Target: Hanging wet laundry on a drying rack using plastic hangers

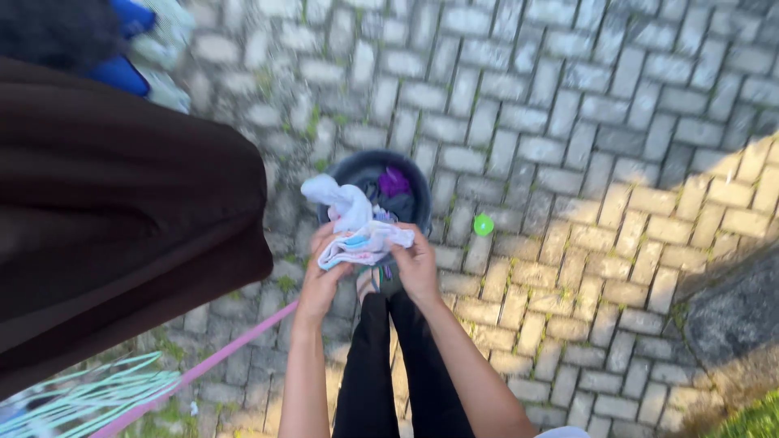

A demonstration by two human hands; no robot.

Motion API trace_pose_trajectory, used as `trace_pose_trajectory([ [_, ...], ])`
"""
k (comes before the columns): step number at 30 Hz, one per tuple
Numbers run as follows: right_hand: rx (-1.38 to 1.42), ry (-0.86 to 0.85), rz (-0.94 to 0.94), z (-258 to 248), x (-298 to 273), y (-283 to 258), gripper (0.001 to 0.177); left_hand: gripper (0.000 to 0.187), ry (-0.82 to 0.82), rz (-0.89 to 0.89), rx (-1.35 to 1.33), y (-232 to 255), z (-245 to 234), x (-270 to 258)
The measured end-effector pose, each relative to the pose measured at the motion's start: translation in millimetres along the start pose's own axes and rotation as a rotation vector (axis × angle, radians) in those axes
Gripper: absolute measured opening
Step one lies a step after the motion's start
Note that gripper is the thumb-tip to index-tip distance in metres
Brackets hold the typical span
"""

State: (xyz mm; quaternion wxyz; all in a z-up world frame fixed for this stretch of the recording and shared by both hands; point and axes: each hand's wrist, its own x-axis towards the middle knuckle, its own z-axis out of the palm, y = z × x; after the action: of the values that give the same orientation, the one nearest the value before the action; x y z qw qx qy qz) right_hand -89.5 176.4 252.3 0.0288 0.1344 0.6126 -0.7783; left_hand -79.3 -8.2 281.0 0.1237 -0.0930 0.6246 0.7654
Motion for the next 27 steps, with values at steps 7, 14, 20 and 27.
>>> trace_pose_trajectory([
  [7, -0.120, -0.054, -0.148, 5, 1, -118, 0.027, 0.038, 0.315, 0.082, 0.089, 66, 19, -24],
  [14, -0.366, -0.251, -0.301, 31, -12, -231, 0.013, 0.020, 0.332, 0.097, 0.002, 142, 33, -51],
  [20, -0.334, -0.416, -0.435, 22, -25, -291, 0.036, 0.042, 0.243, 0.145, -0.077, 187, 39, -88],
  [27, -0.422, -0.369, -0.392, 17, -37, -316, 0.027, 0.034, 0.156, 0.116, 0.022, 236, 41, -154],
])
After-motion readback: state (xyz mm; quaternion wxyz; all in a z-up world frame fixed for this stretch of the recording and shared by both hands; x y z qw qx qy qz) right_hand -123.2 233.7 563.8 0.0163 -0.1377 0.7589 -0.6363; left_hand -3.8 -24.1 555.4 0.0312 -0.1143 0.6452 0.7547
